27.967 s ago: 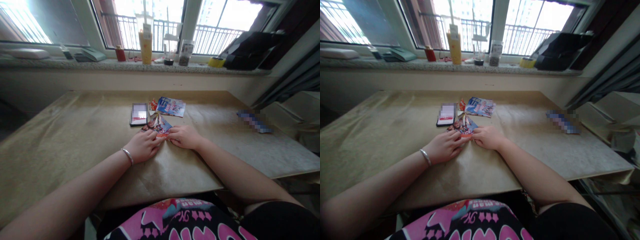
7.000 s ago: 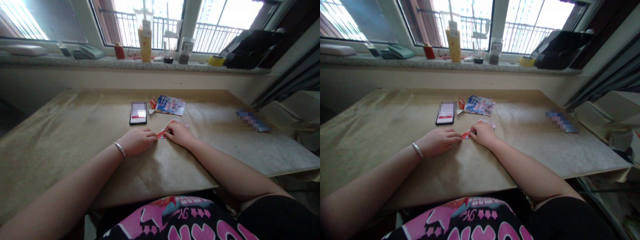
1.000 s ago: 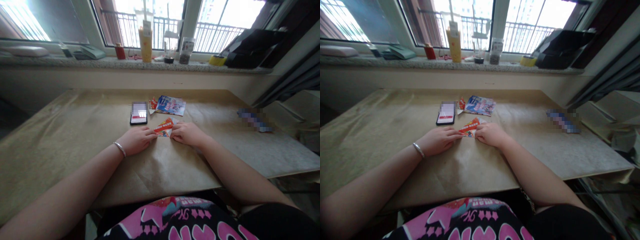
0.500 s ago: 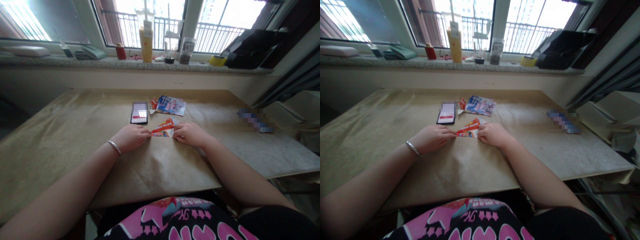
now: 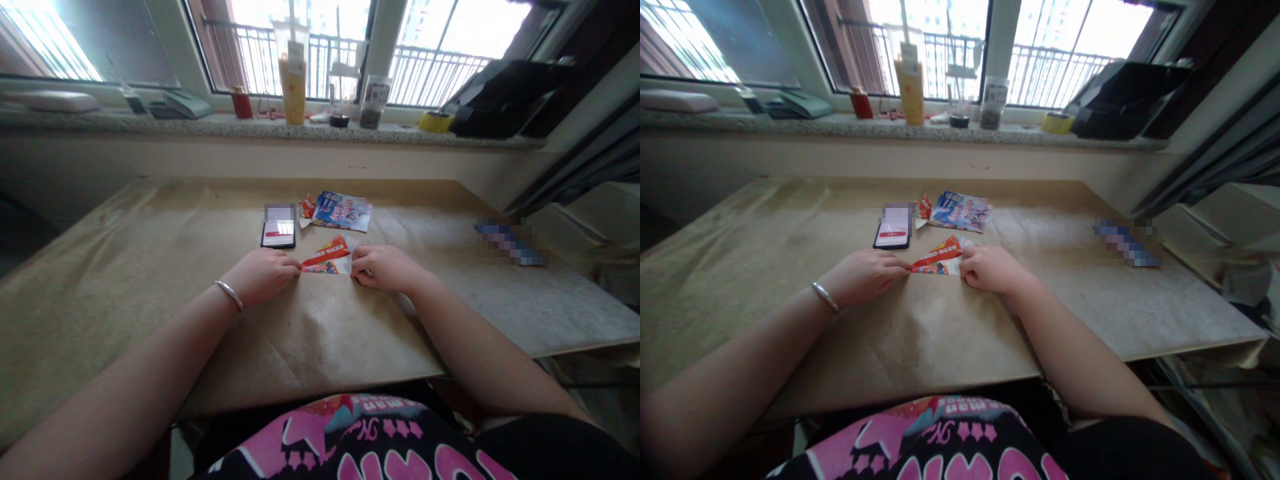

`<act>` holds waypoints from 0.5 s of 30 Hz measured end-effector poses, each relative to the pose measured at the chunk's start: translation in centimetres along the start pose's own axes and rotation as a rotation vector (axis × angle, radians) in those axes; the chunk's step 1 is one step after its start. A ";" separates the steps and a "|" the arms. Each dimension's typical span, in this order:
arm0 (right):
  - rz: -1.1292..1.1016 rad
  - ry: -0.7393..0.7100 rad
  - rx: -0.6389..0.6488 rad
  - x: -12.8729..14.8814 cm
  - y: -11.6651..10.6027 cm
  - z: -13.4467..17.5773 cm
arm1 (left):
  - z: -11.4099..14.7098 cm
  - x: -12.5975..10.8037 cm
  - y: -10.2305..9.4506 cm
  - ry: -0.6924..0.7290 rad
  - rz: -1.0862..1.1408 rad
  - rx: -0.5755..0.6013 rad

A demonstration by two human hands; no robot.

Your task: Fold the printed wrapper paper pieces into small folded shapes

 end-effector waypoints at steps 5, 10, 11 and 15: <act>-0.001 0.006 0.005 -0.3 0.1 0.1 | 0.1 0.1 -0.1 -0.026 -0.021 0.018; -0.016 0.016 0.035 -0.4 -0.1 0.2 | 0.1 0.1 0.0 -0.051 -0.052 0.039; -0.018 0.017 0.040 -0.5 -0.1 0.2 | 0.1 0.1 0.0 -0.058 -0.055 0.042; -0.017 0.025 0.064 -0.6 -0.2 0.3 | 0.2 0.2 0.0 -0.081 -0.030 0.045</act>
Point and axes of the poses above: each hand's wrist, its own z-axis away from the middle knuckle, its own y-axis out of the palm, x = y × z, the point moved 3 cm from there along -z, towards the middle knuckle, and after that the axes turned 4 degrees about z, right-handed, at the moved point
